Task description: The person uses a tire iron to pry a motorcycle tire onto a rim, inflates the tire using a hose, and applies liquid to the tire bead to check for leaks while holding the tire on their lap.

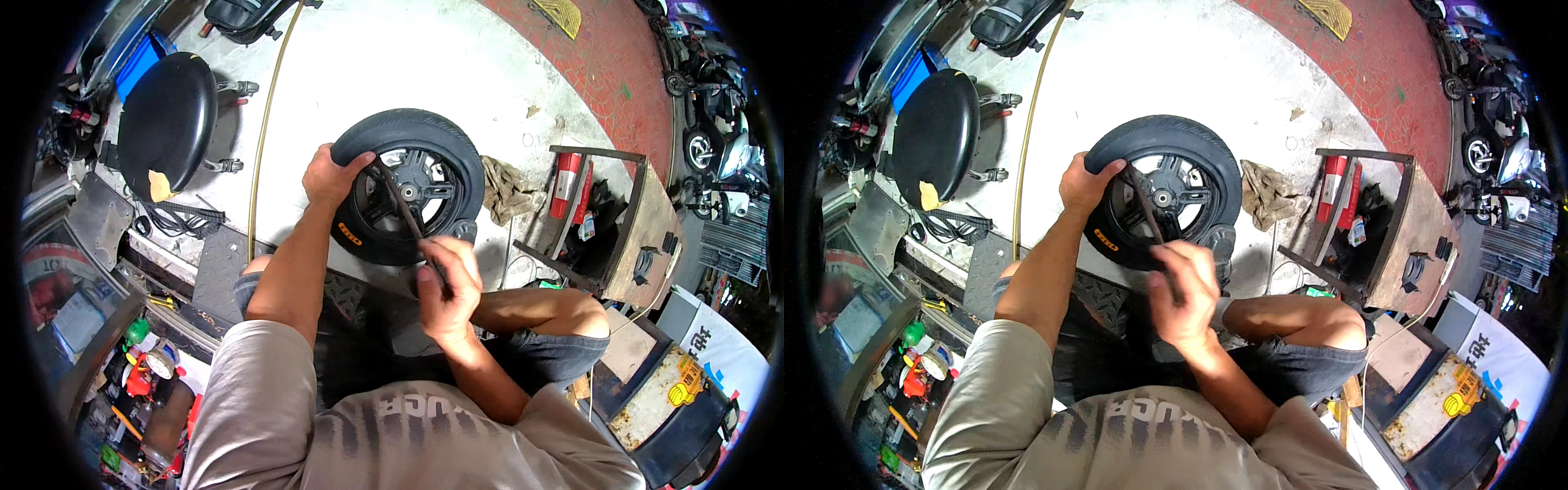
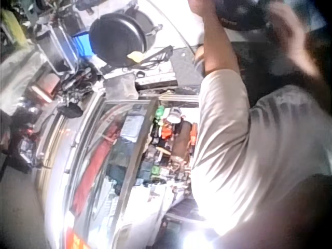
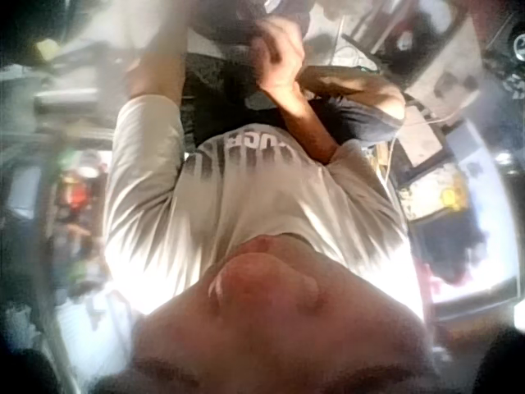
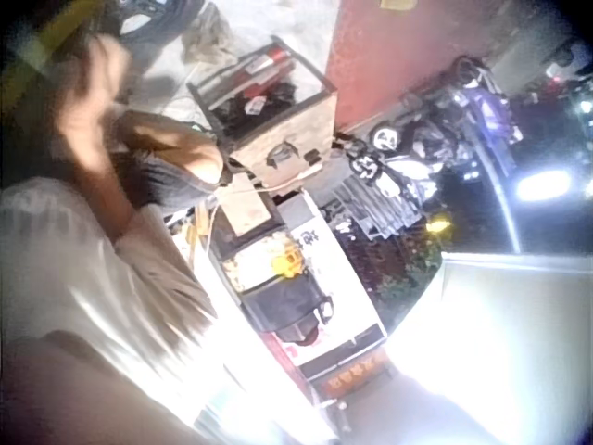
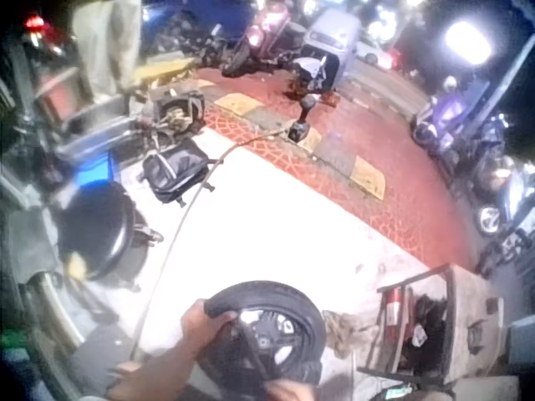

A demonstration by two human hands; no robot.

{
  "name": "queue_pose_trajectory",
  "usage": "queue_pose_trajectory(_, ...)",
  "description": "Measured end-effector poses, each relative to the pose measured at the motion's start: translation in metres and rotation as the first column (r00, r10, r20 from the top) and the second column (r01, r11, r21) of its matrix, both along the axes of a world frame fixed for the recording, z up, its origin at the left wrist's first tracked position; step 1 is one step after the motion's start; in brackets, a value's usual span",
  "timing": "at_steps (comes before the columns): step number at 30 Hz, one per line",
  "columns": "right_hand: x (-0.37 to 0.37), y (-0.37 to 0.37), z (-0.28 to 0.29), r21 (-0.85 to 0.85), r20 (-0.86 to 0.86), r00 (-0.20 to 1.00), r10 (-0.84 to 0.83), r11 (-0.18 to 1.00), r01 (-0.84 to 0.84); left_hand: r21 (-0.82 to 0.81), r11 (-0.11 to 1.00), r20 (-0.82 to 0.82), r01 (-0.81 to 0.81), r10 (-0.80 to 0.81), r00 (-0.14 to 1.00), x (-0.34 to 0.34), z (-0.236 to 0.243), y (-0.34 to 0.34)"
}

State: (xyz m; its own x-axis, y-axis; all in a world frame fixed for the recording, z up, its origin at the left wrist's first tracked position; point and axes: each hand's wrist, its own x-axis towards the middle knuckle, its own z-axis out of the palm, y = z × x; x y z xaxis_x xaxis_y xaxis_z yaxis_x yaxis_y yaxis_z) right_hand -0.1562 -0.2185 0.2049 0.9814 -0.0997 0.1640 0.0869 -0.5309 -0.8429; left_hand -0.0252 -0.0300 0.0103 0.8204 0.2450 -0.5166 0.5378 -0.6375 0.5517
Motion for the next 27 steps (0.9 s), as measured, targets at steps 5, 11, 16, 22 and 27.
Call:
queue_pose_trajectory(5, 0.032, 0.027, 0.017, 0.242, 0.049, 0.955, 0.292, 0.924, -0.295, -0.008, 1.000, 0.052, -0.027, 0.027, 0.998, -0.004, -0.002, 0.002)
queue_pose_trajectory(11, 0.052, 0.052, 0.020, 0.214, 0.110, 0.963, 0.246, 0.940, -0.265, 0.007, 0.999, 0.057, -0.050, 0.049, 0.997, -0.003, 0.002, -0.001)
queue_pose_trajectory(16, 0.065, 0.075, 0.025, 0.195, 0.075, 0.961, 0.267, 0.941, -0.277, -0.013, 0.995, 0.084, -0.100, 0.101, 0.991, -0.004, -0.004, 0.001)
queue_pose_trajectory(22, 0.071, 0.088, 0.020, 0.166, 0.084, 0.958, 0.273, 0.945, -0.283, -0.063, 0.993, 0.049, -0.095, 0.098, 0.994, -0.002, 0.004, -0.002)
queue_pose_trajectory(27, 0.096, 0.081, 0.042, 0.268, -0.140, 0.951, 0.276, 0.935, -0.232, -0.055, 0.997, 0.079, -0.044, 0.049, 0.996, -0.017, -0.038, 0.020)
